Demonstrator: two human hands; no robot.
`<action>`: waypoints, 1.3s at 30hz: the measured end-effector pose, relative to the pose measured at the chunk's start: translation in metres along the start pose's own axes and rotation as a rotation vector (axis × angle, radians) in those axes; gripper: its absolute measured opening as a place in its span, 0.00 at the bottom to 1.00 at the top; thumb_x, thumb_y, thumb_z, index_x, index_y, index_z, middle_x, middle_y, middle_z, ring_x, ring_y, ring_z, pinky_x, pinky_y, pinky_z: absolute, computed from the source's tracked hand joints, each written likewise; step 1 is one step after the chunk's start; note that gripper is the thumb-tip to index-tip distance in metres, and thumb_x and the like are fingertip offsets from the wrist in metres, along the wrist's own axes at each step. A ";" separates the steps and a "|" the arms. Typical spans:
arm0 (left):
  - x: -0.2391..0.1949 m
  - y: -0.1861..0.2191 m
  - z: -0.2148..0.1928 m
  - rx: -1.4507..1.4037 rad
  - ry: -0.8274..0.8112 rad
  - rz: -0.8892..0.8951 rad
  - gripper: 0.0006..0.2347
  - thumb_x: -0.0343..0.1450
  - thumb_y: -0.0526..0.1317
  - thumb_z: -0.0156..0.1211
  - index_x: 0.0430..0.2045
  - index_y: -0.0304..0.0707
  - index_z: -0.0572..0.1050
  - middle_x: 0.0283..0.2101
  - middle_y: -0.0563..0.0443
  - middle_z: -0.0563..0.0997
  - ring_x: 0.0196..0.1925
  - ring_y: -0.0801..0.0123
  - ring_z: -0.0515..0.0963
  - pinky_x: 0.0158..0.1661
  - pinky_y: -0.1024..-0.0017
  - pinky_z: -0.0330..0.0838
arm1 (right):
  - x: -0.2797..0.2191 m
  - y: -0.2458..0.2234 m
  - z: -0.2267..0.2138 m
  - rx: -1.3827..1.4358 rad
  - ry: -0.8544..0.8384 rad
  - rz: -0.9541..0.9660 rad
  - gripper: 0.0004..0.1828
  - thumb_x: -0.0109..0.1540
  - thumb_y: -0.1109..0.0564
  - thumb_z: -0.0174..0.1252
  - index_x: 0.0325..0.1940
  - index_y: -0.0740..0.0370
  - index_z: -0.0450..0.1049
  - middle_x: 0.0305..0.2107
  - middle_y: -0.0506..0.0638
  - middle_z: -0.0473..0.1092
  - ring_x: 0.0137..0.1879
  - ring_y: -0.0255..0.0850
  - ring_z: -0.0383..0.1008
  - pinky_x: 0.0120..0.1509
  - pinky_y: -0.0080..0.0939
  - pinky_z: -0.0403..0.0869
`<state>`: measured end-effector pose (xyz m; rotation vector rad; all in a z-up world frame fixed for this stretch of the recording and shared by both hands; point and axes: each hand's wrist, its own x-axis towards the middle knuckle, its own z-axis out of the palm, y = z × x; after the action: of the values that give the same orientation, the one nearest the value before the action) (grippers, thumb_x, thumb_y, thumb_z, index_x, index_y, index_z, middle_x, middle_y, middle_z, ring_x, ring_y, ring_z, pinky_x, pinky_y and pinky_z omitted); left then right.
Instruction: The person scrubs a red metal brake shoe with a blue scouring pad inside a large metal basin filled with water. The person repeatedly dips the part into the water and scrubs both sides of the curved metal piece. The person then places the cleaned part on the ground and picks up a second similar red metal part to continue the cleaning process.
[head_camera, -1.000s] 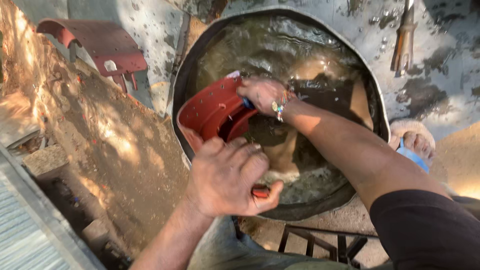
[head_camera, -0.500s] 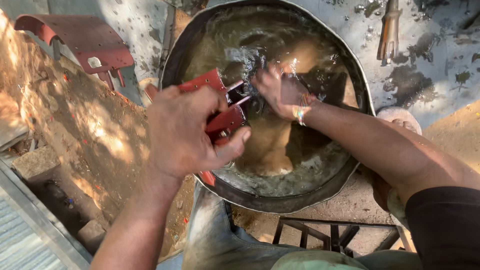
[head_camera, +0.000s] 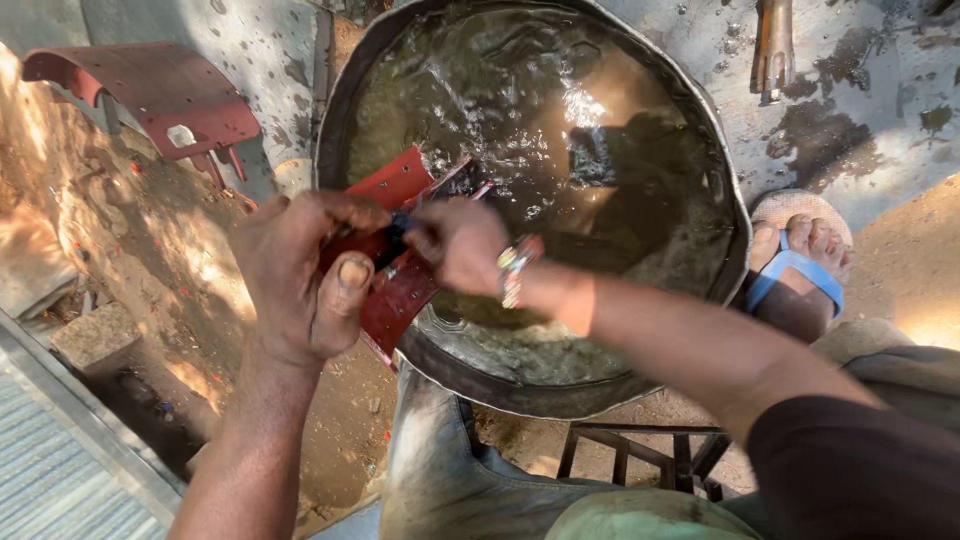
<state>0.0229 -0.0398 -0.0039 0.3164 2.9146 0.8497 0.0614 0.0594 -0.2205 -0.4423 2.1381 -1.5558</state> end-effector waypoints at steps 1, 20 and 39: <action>-0.004 0.000 -0.002 -0.013 0.007 0.008 0.25 0.80 0.63 0.42 0.35 0.40 0.76 0.34 0.52 0.81 0.28 0.69 0.79 0.34 0.73 0.69 | 0.005 -0.002 0.010 -0.046 -0.179 0.046 0.12 0.60 0.53 0.64 0.47 0.54 0.79 0.38 0.58 0.78 0.46 0.56 0.77 0.52 0.52 0.74; -0.015 -0.001 0.003 -0.162 0.207 -0.237 0.29 0.80 0.66 0.41 0.36 0.34 0.72 0.35 0.49 0.82 0.35 0.70 0.83 0.38 0.72 0.76 | 0.007 -0.017 0.017 1.155 -0.345 -0.280 0.25 0.74 0.37 0.47 0.61 0.60 0.68 0.57 0.53 0.70 0.64 0.41 0.70 0.72 0.44 0.68; -0.002 -0.012 -0.003 -0.184 0.157 -0.199 0.25 0.81 0.61 0.49 0.32 0.33 0.71 0.31 0.52 0.80 0.36 0.73 0.83 0.38 0.75 0.72 | 0.026 0.077 0.036 -0.164 -0.424 -0.214 0.09 0.71 0.57 0.53 0.50 0.65 0.74 0.44 0.59 0.74 0.53 0.51 0.74 0.61 0.56 0.72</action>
<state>0.0221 -0.0517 -0.0073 -0.0562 2.9115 1.1439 0.0590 0.0408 -0.3071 -0.9897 1.9351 -1.2538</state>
